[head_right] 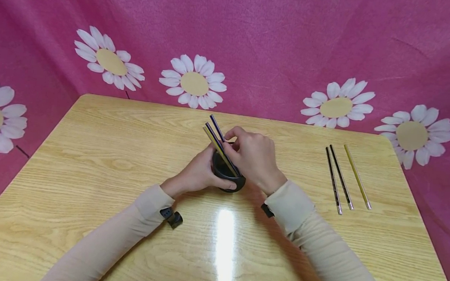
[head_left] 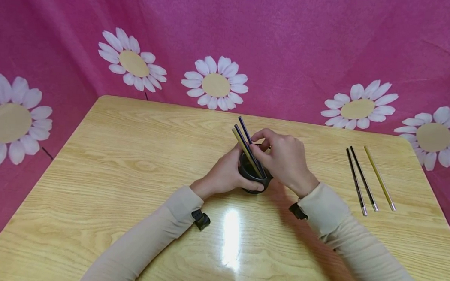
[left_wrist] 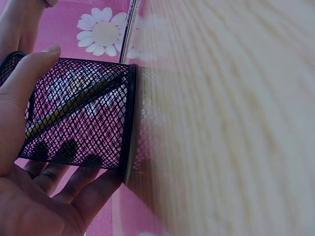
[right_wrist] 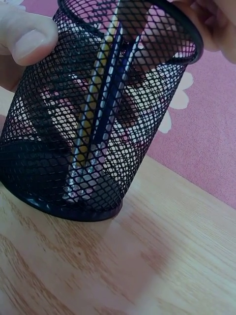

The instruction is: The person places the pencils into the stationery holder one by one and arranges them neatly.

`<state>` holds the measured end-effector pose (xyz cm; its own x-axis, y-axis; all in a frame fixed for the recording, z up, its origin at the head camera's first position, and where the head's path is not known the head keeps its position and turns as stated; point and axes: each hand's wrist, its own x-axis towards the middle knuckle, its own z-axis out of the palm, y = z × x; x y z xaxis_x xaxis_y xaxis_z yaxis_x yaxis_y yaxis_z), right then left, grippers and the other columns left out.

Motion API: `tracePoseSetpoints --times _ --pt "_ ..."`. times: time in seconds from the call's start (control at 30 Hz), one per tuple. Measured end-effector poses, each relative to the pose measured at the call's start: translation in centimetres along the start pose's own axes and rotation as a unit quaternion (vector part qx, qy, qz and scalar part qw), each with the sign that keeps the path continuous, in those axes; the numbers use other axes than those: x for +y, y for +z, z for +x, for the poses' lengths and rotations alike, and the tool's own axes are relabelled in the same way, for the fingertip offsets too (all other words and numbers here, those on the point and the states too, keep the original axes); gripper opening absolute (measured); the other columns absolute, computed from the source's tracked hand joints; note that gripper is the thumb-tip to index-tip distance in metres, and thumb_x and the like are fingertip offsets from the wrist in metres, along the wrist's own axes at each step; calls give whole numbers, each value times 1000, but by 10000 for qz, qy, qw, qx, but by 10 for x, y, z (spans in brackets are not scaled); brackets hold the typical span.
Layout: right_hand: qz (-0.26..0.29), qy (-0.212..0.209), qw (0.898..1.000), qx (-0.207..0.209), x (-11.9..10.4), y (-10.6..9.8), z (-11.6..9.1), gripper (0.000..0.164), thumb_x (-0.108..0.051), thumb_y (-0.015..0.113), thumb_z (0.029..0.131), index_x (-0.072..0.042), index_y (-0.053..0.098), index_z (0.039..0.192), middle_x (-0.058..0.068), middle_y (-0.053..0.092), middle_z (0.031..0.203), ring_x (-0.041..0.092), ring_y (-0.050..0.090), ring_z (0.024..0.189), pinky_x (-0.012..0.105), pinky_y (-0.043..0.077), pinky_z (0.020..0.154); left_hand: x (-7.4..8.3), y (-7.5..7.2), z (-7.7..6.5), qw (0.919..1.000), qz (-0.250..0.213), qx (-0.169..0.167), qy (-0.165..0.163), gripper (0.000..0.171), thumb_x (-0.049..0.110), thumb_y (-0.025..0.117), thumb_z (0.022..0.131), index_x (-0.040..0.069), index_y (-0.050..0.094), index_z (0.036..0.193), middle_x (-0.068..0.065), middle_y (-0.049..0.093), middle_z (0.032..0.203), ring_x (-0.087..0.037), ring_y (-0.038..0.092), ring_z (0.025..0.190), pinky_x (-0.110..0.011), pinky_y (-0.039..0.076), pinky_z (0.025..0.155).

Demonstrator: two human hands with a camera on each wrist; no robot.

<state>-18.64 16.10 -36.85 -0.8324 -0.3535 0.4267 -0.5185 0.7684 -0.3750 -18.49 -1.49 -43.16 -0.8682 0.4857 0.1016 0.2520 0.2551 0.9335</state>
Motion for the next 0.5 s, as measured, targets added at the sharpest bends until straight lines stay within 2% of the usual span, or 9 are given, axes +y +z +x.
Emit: tracePoseSetpoints --times 0.23,0.5 --pt "88 24 10000 -10 1 -2 -2 16 -21 74 94 -10 74 105 1 75 76 10 52 51 33 39 50 1 1 0 10000 -12 -2 26 99 19 100 65 18 41 145 3 66 129 -9 61 117 -30 45 108" --pt "143 25 9996 240 6 -11 -3 12 -19 69 98 -11 76 102 2 73 74 6 43 43 30 34 45 2 0 0 10000 63 0 -4 102 21 100 65 17 41 147 -1 65 131 -10 60 119 -32 44 109"
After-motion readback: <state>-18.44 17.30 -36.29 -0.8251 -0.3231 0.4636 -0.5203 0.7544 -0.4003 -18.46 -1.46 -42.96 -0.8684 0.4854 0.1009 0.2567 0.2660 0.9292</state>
